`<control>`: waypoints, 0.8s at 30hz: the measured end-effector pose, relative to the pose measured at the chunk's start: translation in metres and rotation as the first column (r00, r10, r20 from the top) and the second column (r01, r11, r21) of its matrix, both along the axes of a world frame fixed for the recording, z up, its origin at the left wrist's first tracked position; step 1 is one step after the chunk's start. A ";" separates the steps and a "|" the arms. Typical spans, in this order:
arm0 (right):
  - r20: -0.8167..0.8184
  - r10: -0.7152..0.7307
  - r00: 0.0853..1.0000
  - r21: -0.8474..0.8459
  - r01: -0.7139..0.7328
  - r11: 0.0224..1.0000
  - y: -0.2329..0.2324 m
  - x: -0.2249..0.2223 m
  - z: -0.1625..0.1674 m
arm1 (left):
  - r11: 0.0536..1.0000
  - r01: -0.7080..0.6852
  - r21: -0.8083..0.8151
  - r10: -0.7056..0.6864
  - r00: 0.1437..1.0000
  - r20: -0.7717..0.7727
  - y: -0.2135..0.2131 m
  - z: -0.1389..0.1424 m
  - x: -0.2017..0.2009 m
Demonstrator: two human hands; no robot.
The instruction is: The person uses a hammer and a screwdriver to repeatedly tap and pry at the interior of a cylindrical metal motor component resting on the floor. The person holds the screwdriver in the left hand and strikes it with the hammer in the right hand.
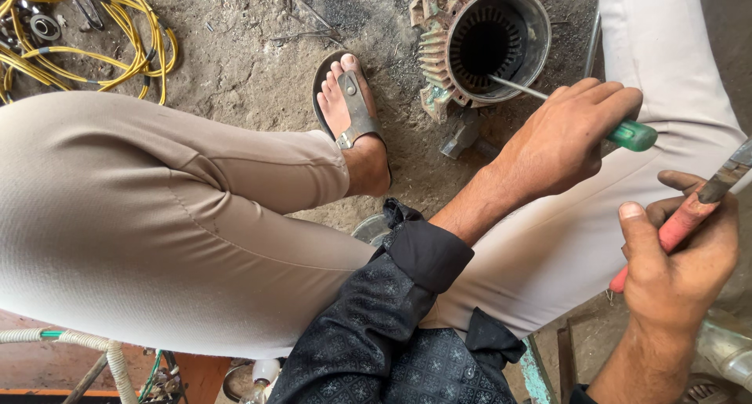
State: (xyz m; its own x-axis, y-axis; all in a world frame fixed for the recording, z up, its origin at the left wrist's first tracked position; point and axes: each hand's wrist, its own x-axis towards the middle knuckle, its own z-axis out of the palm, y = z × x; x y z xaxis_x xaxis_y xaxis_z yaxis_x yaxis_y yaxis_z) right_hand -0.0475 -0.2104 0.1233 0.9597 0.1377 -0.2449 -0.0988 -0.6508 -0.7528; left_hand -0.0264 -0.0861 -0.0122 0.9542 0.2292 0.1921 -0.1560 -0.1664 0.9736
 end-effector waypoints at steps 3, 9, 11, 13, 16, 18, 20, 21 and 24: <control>-0.001 -0.001 1.000 0.002 0.001 1.000 0.000 -0.001 0.001 | 1.000 -0.011 -0.010 0.011 1.000 0.012 0.003 0.002 -0.001; 0.010 0.032 0.999 0.021 -0.032 0.999 0.002 -0.003 0.004 | 0.999 -0.021 -0.037 0.022 1.000 0.012 0.004 0.004 -0.005; -0.010 -0.009 1.000 0.025 0.009 1.000 0.003 -0.003 0.004 | 1.000 -0.003 0.004 0.003 1.000 -0.019 0.003 0.004 -0.006; -0.005 0.007 1.000 0.000 -0.007 1.000 0.004 -0.002 0.005 | 1.000 -0.002 -0.011 0.002 1.000 -0.006 0.002 0.004 -0.006; -0.004 0.017 1.000 -0.004 -0.017 1.000 0.005 -0.002 0.005 | 1.000 -0.003 -0.014 0.003 1.000 0.006 0.001 0.002 -0.005; -0.007 0.015 1.000 0.000 -0.015 1.000 0.005 -0.002 0.005 | 1.000 -0.001 -0.009 0.001 1.000 0.004 0.001 0.002 -0.005; -0.013 0.009 1.000 0.005 -0.009 1.000 0.005 -0.004 0.004 | 1.000 0.005 0.001 -0.005 1.000 -0.008 0.001 0.001 -0.006; -0.011 0.010 1.000 -0.002 -0.010 1.000 0.005 -0.004 0.003 | 1.000 0.001 0.004 -0.001 1.000 0.000 0.001 0.001 -0.006; -0.001 0.018 1.000 -0.013 -0.018 1.000 0.003 -0.004 0.002 | 1.000 -0.017 0.005 0.017 1.000 0.019 0.002 0.000 -0.006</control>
